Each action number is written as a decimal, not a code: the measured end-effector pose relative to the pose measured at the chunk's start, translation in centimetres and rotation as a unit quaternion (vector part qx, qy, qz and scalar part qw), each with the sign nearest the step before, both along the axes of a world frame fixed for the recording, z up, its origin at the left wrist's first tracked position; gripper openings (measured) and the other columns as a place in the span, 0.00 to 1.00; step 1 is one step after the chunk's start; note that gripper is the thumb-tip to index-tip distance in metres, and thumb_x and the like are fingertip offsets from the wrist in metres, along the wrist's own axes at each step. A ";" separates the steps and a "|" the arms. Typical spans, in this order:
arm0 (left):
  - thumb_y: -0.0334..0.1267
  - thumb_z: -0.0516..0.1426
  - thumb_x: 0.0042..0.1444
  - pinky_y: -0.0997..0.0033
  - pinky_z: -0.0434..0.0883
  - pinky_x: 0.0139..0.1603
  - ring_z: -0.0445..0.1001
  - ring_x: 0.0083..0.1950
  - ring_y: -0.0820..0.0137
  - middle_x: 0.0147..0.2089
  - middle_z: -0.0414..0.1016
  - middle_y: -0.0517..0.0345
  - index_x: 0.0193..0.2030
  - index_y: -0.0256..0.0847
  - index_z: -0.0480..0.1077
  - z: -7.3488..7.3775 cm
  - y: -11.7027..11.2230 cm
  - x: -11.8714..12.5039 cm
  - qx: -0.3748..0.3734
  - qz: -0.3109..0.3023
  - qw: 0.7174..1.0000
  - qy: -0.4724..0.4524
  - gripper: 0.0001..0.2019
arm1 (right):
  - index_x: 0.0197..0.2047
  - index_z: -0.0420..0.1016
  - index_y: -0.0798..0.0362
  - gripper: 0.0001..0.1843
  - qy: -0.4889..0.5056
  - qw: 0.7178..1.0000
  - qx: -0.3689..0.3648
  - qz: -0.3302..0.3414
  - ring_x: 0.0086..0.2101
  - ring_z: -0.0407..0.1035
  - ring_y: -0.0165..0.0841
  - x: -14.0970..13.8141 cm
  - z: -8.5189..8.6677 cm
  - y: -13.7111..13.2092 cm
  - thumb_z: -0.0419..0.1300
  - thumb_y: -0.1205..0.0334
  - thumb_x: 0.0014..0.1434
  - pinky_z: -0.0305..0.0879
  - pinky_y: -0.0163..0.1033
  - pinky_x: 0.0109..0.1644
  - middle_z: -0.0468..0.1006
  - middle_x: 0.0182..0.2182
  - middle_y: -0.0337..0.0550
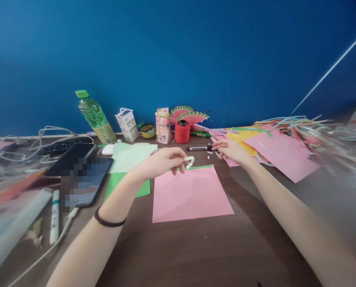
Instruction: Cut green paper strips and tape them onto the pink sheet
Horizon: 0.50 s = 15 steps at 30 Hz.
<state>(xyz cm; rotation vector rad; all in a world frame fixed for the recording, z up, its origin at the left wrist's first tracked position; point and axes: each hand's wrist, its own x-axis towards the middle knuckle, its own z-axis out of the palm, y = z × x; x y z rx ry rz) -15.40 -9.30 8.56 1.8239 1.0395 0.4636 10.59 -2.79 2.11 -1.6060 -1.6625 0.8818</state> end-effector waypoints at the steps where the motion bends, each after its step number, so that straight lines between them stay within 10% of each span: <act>1: 0.46 0.52 0.54 0.73 0.66 0.31 0.69 0.29 0.75 0.29 0.74 0.59 0.35 0.39 0.66 0.0 0.0 0.0 0.000 0.000 1.000 -0.001 0.12 | 0.36 0.71 0.59 0.14 -0.017 1.000 0.016 -0.008 0.18 0.65 0.23 0.1 -0.1 0.1 0.49 0.75 0.47 0.61 0.32 0.24 0.77 0.40 0.51; 5: 0.48 0.51 0.54 0.74 0.66 0.31 0.69 0.29 0.74 0.29 0.74 0.59 0.35 0.40 0.68 0.1 -0.1 0.1 0.008 -0.006 1.000 0.002 0.13 | 0.39 0.72 0.58 0.13 -0.024 0.996 0.083 -0.022 0.22 0.67 0.27 -0.5 0.7 -0.3 0.50 0.70 0.51 0.61 0.33 0.25 0.78 0.35 0.48; 10: 0.44 0.50 0.55 0.76 0.65 0.30 0.68 0.27 0.76 0.29 0.75 0.62 0.37 0.41 0.69 0.3 -0.3 0.2 0.033 -0.017 0.999 0.039 0.11 | 0.39 0.73 0.52 0.13 0.022 0.972 0.146 0.183 0.42 0.69 0.34 -4.0 4.1 -3.9 0.50 0.57 0.57 0.64 0.37 0.42 0.76 0.41 0.43; 15: 0.39 0.50 0.56 0.77 0.66 0.30 0.68 0.27 0.76 0.29 0.76 0.61 0.35 0.39 0.70 0.4 -0.4 0.4 0.029 -0.065 0.996 0.055 0.10 | 0.36 0.73 0.52 0.09 -0.029 0.949 0.123 0.290 0.39 0.69 0.34 -5.9 5.4 -6.7 0.57 0.57 0.54 0.62 0.39 0.44 0.77 0.36 0.41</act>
